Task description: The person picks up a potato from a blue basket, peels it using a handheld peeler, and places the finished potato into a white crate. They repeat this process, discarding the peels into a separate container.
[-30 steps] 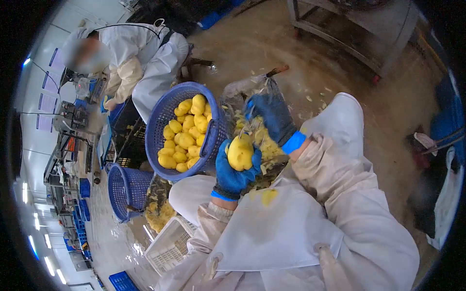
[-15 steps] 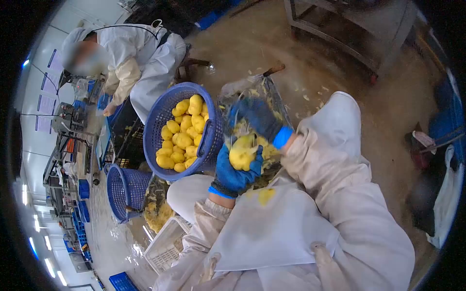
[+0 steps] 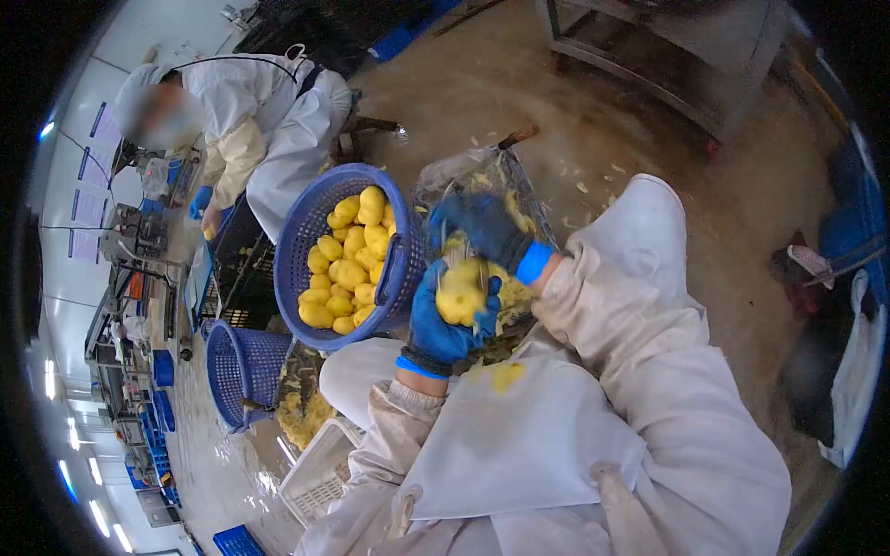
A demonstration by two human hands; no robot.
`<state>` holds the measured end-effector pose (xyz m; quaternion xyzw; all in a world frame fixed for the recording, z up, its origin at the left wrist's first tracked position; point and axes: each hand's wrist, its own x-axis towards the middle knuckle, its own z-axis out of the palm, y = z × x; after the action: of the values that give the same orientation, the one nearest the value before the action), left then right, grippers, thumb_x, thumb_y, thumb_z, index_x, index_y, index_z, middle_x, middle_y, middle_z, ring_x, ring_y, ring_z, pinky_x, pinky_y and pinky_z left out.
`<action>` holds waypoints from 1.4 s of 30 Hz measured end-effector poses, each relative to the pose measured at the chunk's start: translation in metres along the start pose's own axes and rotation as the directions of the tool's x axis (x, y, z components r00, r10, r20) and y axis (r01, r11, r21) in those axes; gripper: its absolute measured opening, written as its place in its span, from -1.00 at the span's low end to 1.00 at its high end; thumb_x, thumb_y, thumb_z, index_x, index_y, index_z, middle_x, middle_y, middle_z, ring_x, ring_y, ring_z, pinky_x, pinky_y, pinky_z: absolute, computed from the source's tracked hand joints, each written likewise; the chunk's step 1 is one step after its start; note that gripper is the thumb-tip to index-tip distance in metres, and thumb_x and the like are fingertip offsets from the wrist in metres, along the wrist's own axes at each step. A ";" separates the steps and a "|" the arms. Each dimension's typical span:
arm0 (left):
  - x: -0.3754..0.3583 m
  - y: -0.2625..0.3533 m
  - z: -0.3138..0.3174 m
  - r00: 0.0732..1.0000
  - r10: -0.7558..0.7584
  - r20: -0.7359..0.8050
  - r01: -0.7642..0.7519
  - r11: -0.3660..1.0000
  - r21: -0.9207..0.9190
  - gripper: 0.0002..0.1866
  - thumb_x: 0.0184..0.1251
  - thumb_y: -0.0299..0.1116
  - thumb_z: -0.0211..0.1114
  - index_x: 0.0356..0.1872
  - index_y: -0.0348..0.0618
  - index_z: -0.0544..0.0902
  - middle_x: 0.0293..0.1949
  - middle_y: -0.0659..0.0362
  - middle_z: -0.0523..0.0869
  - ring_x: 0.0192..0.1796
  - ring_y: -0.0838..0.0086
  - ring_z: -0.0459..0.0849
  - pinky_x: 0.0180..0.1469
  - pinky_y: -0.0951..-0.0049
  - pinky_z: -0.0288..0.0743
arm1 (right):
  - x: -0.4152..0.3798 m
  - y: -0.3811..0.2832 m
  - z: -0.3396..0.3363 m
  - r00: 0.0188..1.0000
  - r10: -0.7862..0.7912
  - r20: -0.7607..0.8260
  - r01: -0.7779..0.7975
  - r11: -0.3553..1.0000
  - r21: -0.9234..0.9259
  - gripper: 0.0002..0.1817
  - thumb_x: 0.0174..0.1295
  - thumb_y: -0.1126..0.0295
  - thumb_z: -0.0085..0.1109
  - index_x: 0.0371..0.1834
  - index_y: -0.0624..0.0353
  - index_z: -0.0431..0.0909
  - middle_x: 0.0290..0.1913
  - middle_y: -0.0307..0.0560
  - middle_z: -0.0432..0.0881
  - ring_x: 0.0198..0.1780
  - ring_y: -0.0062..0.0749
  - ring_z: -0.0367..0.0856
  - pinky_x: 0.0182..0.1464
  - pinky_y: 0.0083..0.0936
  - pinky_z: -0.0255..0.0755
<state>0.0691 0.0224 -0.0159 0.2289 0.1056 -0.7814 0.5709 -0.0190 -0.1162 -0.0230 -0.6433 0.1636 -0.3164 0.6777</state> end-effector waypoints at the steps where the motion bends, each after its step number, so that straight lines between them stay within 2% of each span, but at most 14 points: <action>1: 0.001 0.004 -0.007 0.998 0.037 0.051 -0.042 0.995 0.093 -0.45 0.27 0.10 0.01 0.09 -0.13 0.45 -0.07 -0.07 0.56 -0.19 0.12 0.58 -0.28 0.27 0.54 | 0.013 0.005 -0.022 0.977 0.013 -0.213 -0.002 0.999 0.052 -0.74 0.35 0.25 -0.05 -0.25 0.23 0.50 -0.30 -0.15 0.60 -0.28 -0.51 0.53 -0.12 -0.51 0.41; 6: -0.014 -0.007 0.020 0.967 0.254 -0.021 -0.252 0.965 0.077 -0.46 0.28 0.06 0.05 0.10 -0.13 0.44 -0.04 -0.07 0.55 -0.13 0.14 0.58 -0.19 0.26 0.57 | 0.012 0.010 -0.002 0.914 0.056 -0.401 0.147 0.877 0.457 -0.69 0.34 0.16 -0.06 -0.35 0.18 0.51 -0.44 -0.24 0.56 -0.35 -0.55 0.53 -0.24 -0.57 0.42; 14: -0.025 -0.017 0.020 0.932 0.360 0.050 -0.363 0.926 0.105 -0.32 0.24 0.06 0.10 0.29 -0.11 0.26 0.10 0.00 0.47 0.01 0.25 0.55 -0.13 0.32 0.57 | 0.008 0.010 0.002 0.909 0.038 -0.415 0.135 0.915 0.379 -0.72 0.33 0.20 -0.04 -0.37 0.18 0.51 -0.42 -0.25 0.54 -0.38 -0.57 0.49 -0.27 -0.54 0.39; 16: -0.021 -0.013 0.004 0.876 0.453 0.167 -0.468 0.709 0.528 -0.27 0.18 -0.04 0.19 0.33 -0.12 0.17 0.13 0.04 0.42 0.11 0.27 0.47 -0.01 0.28 0.53 | 0.004 0.002 0.004 0.937 0.216 -0.274 -0.037 0.843 0.537 -0.72 0.33 0.13 -0.03 -0.28 0.13 0.50 -0.41 -0.25 0.55 -0.34 -0.56 0.51 -0.19 -0.59 0.41; 18: -0.024 -0.016 0.009 0.867 0.458 0.195 -0.483 0.680 0.551 -0.21 0.14 -0.14 0.25 0.36 -0.17 0.10 0.12 0.06 0.40 0.10 0.29 0.48 0.02 0.28 0.51 | 0.009 0.018 -0.017 0.909 0.202 -0.364 -0.095 0.952 0.291 -0.71 0.34 0.16 -0.04 -0.28 0.16 0.51 -0.38 -0.20 0.57 -0.31 -0.53 0.54 -0.17 -0.59 0.43; 19: -0.026 -0.017 0.016 0.807 0.526 0.271 -0.573 0.580 0.579 -0.19 0.15 -0.15 0.25 0.36 -0.18 0.07 0.13 0.05 0.40 0.11 0.29 0.47 0.04 0.26 0.49 | 0.014 0.015 -0.015 0.888 0.167 -0.428 0.125 0.809 0.575 -0.70 0.35 0.17 -0.05 -0.30 0.19 0.52 -0.37 -0.19 0.58 -0.31 -0.54 0.54 -0.17 -0.60 0.42; 22: -0.026 -0.016 0.013 0.675 0.633 0.379 -0.655 0.278 0.702 -0.16 0.19 -0.19 0.23 0.39 -0.23 -0.04 0.15 0.02 0.38 0.11 0.30 0.47 0.07 0.24 0.47 | 0.003 0.010 0.009 0.946 0.235 -0.222 -0.044 0.773 0.633 -0.72 0.34 0.19 -0.04 -0.29 0.18 0.52 -0.34 -0.24 0.58 -0.30 -0.57 0.53 -0.17 -0.61 0.42; 24: -0.023 -0.011 0.010 0.512 0.649 0.563 -0.576 -0.226 0.785 -0.16 0.23 -0.20 0.20 0.40 -0.22 -0.10 0.21 -0.02 0.31 0.13 0.28 0.45 0.08 0.25 0.46 | 0.001 0.011 0.011 0.937 0.302 -0.173 -0.127 0.760 0.637 -0.74 0.35 0.20 -0.05 -0.26 0.17 0.52 -0.31 -0.25 0.58 -0.30 -0.58 0.53 -0.18 -0.61 0.42; 25: -0.025 -0.016 0.013 0.632 0.647 0.427 -0.608 0.072 0.790 -0.17 0.25 -0.19 0.19 0.40 -0.24 -0.12 0.28 -0.05 0.22 0.15 0.26 0.43 0.08 0.27 0.46 | 0.007 0.026 -0.002 0.927 0.243 -0.285 -0.034 0.813 0.582 -0.73 0.35 0.20 -0.05 -0.23 0.18 0.51 -0.30 -0.22 0.58 -0.29 -0.57 0.53 -0.18 -0.62 0.42; 28: -0.030 -0.012 0.013 0.613 0.627 0.481 -0.660 0.071 0.748 -0.16 0.26 -0.16 0.18 0.39 -0.25 -0.12 0.28 -0.05 0.21 0.14 0.26 0.43 0.06 0.28 0.47 | 0.014 0.030 -0.001 0.910 0.161 -0.381 0.150 0.730 0.666 -0.72 0.35 0.18 -0.05 -0.18 0.18 0.49 -0.32 -0.23 0.57 -0.30 -0.59 0.51 -0.19 -0.64 0.40; 32: -0.023 -0.008 0.004 0.518 0.614 0.595 -0.648 -0.172 0.742 -0.17 0.25 -0.11 0.17 0.39 -0.23 -0.08 0.22 -0.05 0.31 0.09 0.25 0.48 0.02 0.29 0.51 | 0.011 0.025 0.009 0.942 0.301 -0.150 -0.215 0.882 0.420 -0.71 0.37 0.15 -0.10 -0.14 0.13 0.46 -0.38 -0.29 0.50 -0.31 -0.59 0.48 -0.17 -0.63 0.39; 34: -0.024 -0.012 0.010 0.631 0.664 0.401 -0.705 0.276 0.653 -0.21 0.25 -0.07 0.16 0.37 -0.20 0.00 0.16 -0.06 0.38 0.03 0.23 0.53 0.01 0.25 0.53 | 0.016 0.023 -0.007 0.914 0.097 -0.394 0.143 0.831 0.537 -0.67 0.37 0.12 -0.11 -0.16 0.15 0.49 -0.31 -0.23 0.55 -0.25 -0.56 0.51 -0.13 -0.60 0.39; 39: -0.018 -0.005 0.002 0.847 0.530 0.029 -0.504 0.785 0.362 -0.45 0.33 0.08 -0.06 0.12 -0.15 0.40 0.01 0.06 0.54 0.03 0.22 0.57 -0.05 0.15 0.56 | -0.009 0.003 0.034 0.972 0.165 -0.169 -0.106 0.944 0.313 -0.80 0.35 0.29 -0.06 -0.28 0.18 0.49 -0.32 -0.21 0.57 -0.30 -0.55 0.52 -0.19 -0.55 0.43; 42: -0.020 -0.001 0.004 0.944 0.325 0.062 -0.331 0.920 0.211 -0.46 0.34 0.08 -0.06 0.11 -0.16 0.41 0.00 0.06 0.56 0.02 0.19 0.57 -0.04 0.15 0.57 | 0.012 0.009 0.002 0.938 0.016 -0.347 0.065 0.973 0.221 -0.78 0.34 0.28 -0.04 -0.25 0.20 0.50 -0.32 -0.18 0.58 -0.33 -0.52 0.53 -0.20 -0.55 0.44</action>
<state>0.0726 0.0378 -0.0032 0.2946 -0.0278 -0.6843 0.6664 -0.0068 -0.1228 -0.0298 -0.4972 0.2347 -0.4498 0.7039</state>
